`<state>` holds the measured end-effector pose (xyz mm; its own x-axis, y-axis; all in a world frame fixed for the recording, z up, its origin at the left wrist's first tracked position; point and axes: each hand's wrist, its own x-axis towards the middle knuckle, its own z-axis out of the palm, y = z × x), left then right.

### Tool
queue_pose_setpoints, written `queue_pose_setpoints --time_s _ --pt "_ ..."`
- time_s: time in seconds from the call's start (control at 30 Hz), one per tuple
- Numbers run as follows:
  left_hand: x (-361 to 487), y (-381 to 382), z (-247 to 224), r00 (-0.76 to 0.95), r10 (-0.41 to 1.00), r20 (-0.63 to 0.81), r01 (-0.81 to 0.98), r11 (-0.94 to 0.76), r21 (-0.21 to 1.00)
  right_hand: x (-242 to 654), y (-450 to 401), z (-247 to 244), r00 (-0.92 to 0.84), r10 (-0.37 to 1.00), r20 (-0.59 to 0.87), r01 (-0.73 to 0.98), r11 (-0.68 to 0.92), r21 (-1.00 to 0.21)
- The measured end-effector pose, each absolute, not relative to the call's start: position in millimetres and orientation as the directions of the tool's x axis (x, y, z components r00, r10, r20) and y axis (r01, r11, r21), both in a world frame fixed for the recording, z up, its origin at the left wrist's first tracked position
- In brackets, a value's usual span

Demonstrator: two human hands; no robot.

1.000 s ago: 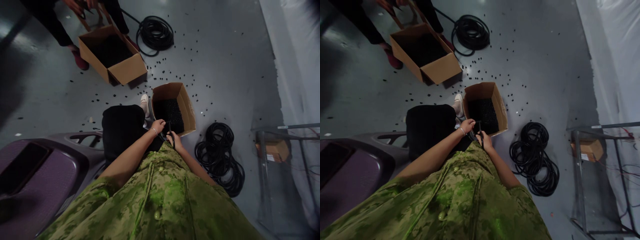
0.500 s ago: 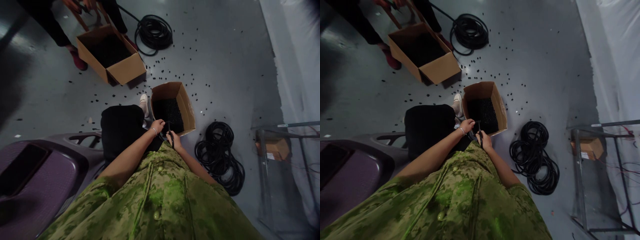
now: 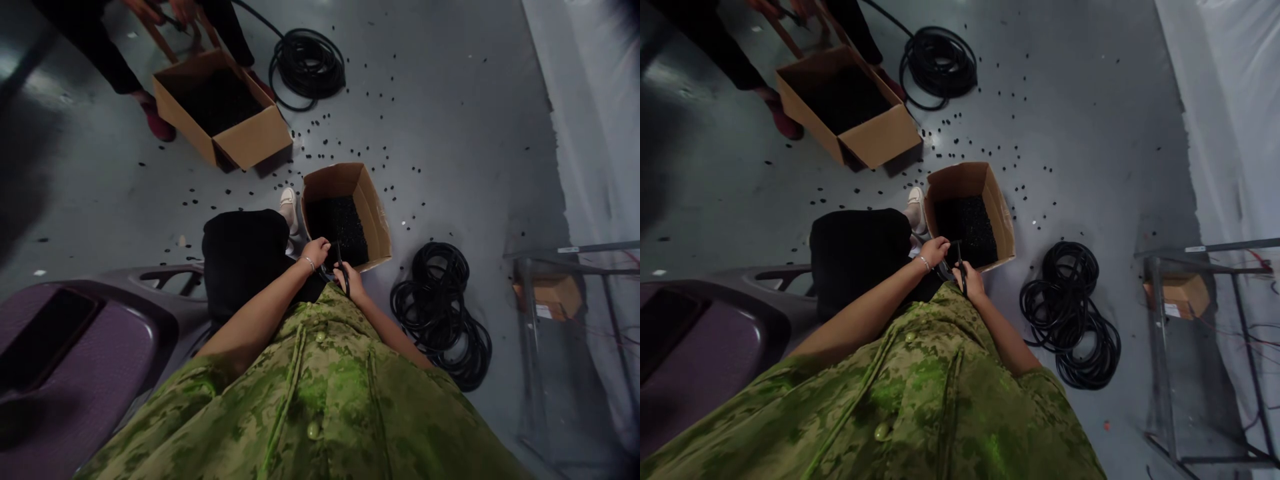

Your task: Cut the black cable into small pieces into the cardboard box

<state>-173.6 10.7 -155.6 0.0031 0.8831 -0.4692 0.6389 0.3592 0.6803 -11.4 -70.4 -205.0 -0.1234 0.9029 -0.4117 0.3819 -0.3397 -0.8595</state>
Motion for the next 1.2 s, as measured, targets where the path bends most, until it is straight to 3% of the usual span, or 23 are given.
queue_pose_setpoints --time_s 0.83,1.2 --pt "-173 11 -154 0.009 0.891 -0.454 0.639 0.344 0.688 -11 -69 -203 -0.11 0.908 -0.404 0.418 -0.326 -0.848" --pt "-175 16 -168 0.018 0.877 -0.48 0.674 0.344 0.654 -11 -66 -197 -0.109 0.956 -0.272 0.616 -0.15 -0.774"
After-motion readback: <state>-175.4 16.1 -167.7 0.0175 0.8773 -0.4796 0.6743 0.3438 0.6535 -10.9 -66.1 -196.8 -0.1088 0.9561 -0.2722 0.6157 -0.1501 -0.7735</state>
